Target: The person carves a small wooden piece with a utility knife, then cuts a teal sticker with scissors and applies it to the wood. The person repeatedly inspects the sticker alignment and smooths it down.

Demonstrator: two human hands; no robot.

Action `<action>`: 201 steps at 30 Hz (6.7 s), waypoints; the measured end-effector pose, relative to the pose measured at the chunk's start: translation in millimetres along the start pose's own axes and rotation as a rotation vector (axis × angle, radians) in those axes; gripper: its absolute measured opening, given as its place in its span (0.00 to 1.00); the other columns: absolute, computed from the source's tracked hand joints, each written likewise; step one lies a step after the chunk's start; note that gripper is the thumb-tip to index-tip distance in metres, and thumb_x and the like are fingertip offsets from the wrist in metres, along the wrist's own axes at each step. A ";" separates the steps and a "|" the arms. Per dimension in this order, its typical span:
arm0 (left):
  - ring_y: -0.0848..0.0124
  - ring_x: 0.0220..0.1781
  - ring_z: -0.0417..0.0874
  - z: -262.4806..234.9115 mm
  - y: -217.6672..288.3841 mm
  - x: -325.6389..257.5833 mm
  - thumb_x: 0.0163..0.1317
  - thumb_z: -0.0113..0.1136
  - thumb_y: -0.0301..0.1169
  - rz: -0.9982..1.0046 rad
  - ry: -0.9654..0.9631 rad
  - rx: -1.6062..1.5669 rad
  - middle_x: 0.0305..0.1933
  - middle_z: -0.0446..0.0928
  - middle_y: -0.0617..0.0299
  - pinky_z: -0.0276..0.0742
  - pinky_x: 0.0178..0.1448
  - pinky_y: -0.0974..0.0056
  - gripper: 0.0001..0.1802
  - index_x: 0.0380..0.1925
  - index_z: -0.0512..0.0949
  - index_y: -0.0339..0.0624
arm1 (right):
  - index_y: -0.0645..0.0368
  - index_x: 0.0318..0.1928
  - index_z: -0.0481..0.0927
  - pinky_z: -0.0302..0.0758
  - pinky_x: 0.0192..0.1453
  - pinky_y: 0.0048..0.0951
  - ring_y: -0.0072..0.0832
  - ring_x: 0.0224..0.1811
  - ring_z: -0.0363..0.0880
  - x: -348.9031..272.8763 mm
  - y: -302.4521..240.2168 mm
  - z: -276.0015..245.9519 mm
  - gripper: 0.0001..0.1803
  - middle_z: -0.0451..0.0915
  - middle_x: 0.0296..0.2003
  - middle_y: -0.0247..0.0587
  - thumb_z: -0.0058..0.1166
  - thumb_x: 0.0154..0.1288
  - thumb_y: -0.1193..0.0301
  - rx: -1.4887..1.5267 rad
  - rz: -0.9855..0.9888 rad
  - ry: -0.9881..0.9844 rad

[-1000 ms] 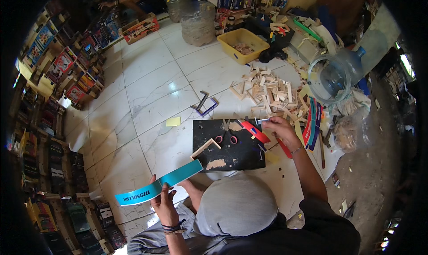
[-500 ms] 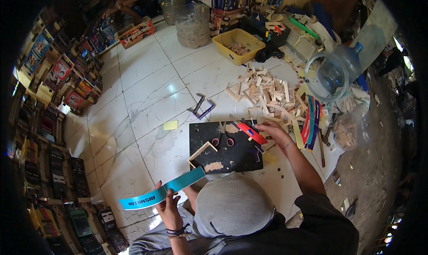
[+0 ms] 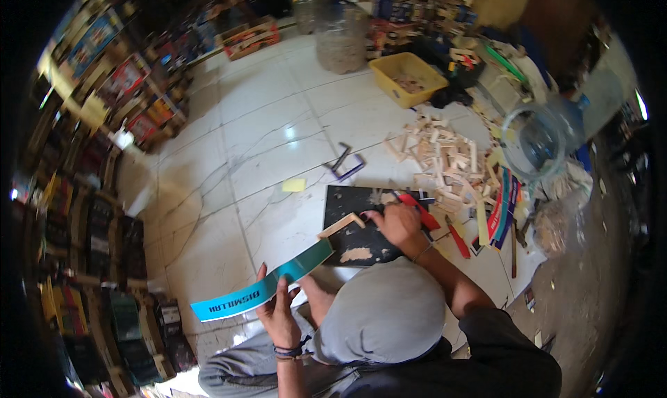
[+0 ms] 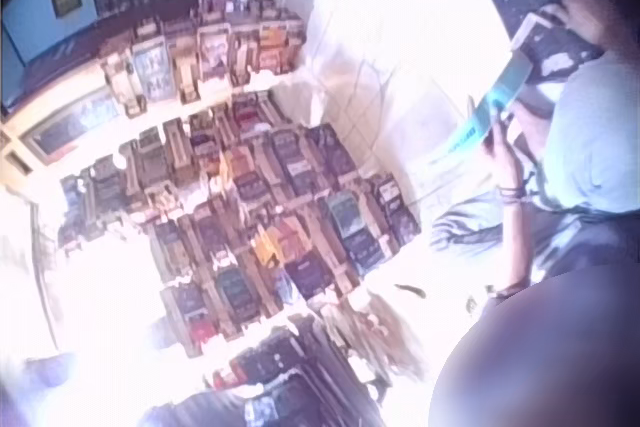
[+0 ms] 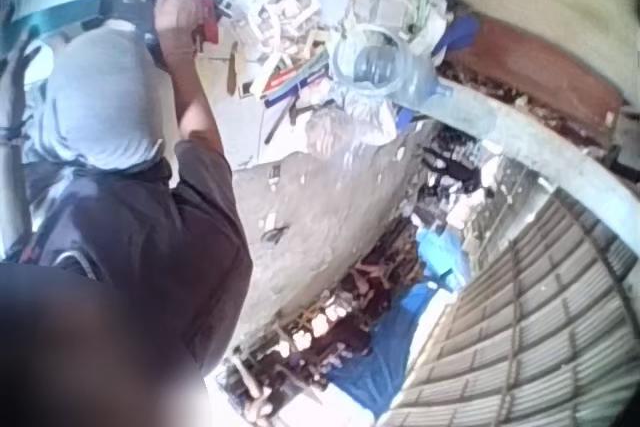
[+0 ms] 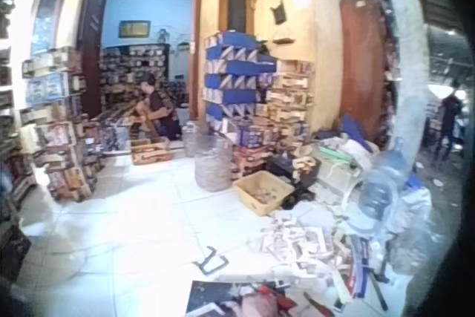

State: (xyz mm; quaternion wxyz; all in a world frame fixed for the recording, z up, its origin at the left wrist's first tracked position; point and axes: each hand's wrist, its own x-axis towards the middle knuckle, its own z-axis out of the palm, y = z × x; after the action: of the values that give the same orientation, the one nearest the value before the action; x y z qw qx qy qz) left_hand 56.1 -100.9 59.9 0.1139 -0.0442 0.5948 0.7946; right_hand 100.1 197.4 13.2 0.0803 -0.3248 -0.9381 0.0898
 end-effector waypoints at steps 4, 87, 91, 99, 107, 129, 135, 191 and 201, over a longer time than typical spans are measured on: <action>0.68 0.55 0.82 -1.1 9.6 -2.1 0.73 0.61 0.27 -0.002 -0.031 -0.196 0.58 0.76 0.58 0.86 0.57 0.60 0.27 0.70 0.68 0.39 | 0.64 0.31 0.88 0.81 0.42 0.49 0.52 0.36 0.86 12.3 -3.0 5.3 0.36 0.85 0.30 0.58 0.60 0.61 0.37 -0.120 -0.007 -0.107; 0.79 0.46 0.83 37.7 121.2 12.0 0.64 0.71 0.22 0.241 0.027 -0.037 0.48 0.83 0.62 0.80 0.52 0.72 0.30 0.66 0.74 0.34 | 0.68 0.69 0.62 0.70 0.37 0.19 0.15 0.30 0.72 -27.9 -147.3 -91.4 0.34 0.73 0.27 0.28 0.64 0.69 0.72 1.289 -0.696 -0.995; 0.78 0.47 0.83 36.6 120.4 13.6 0.64 0.71 0.22 0.254 0.031 -0.008 0.49 0.83 0.61 0.80 0.52 0.71 0.30 0.65 0.74 0.34 | 0.69 0.64 0.65 0.73 0.40 0.20 0.14 0.32 0.72 -27.1 -150.3 -97.1 0.29 0.76 0.29 0.31 0.64 0.70 0.70 1.240 -0.686 -0.981; 0.78 0.48 0.83 36.8 121.7 11.9 0.64 0.71 0.22 0.260 0.027 -0.029 0.50 0.83 0.61 0.80 0.53 0.71 0.30 0.66 0.74 0.34 | 0.68 0.53 0.72 0.77 0.42 0.22 0.14 0.36 0.75 -28.7 -155.1 -105.7 0.21 0.79 0.33 0.35 0.65 0.70 0.68 1.238 -0.596 -0.983; 0.78 0.47 0.83 34.8 122.4 12.8 0.64 0.71 0.22 0.261 0.033 0.002 0.49 0.83 0.62 0.80 0.53 0.71 0.30 0.65 0.74 0.35 | 0.64 0.48 0.74 0.76 0.51 0.25 0.18 0.41 0.76 -27.6 -153.7 -106.8 0.15 0.78 0.37 0.34 0.62 0.66 0.73 1.195 -0.549 -1.042; 0.78 0.48 0.82 31.5 120.4 9.9 0.63 0.72 0.22 0.263 -0.005 0.025 0.49 0.83 0.62 0.79 0.54 0.72 0.30 0.65 0.75 0.35 | 0.66 0.49 0.77 0.76 0.36 0.20 0.14 0.31 0.81 -31.5 -152.9 -97.8 0.17 0.82 0.32 0.32 0.68 0.67 0.69 1.258 -0.568 -0.911; 0.78 0.48 0.82 30.8 119.0 10.3 0.63 0.71 0.22 0.265 -0.016 0.044 0.49 0.83 0.62 0.79 0.54 0.72 0.29 0.65 0.75 0.35 | 0.65 0.51 0.77 0.76 0.36 0.21 0.14 0.31 0.80 -31.0 -153.5 -95.7 0.19 0.81 0.31 0.32 0.69 0.66 0.70 1.248 -0.575 -0.885; 0.73 0.56 0.81 25.9 83.1 59.5 0.62 0.67 0.15 0.134 -0.577 0.083 0.68 0.73 0.56 0.81 0.58 0.67 0.37 0.71 0.67 0.38 | 0.55 0.40 0.87 0.79 0.39 0.36 0.30 0.37 0.84 128.4 -91.6 -62.5 0.22 0.87 0.34 0.39 0.58 0.70 0.48 0.199 -0.616 -0.710; 0.71 0.55 0.82 5.1 41.8 60.9 0.65 0.68 0.23 0.265 -0.696 0.338 0.57 0.79 0.58 0.81 0.56 0.67 0.19 0.56 0.78 0.39 | 0.63 0.47 0.82 0.73 0.42 0.22 0.13 0.39 0.75 53.6 -151.0 -84.4 0.14 0.81 0.35 0.26 0.59 0.75 0.63 1.106 -0.402 -0.515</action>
State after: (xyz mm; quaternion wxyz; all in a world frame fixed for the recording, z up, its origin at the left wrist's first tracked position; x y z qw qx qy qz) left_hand -12.5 -99.3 87.9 0.2105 0.3237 0.6434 0.6610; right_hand -13.7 124.0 133.4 0.0235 -0.0212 -0.7850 0.6187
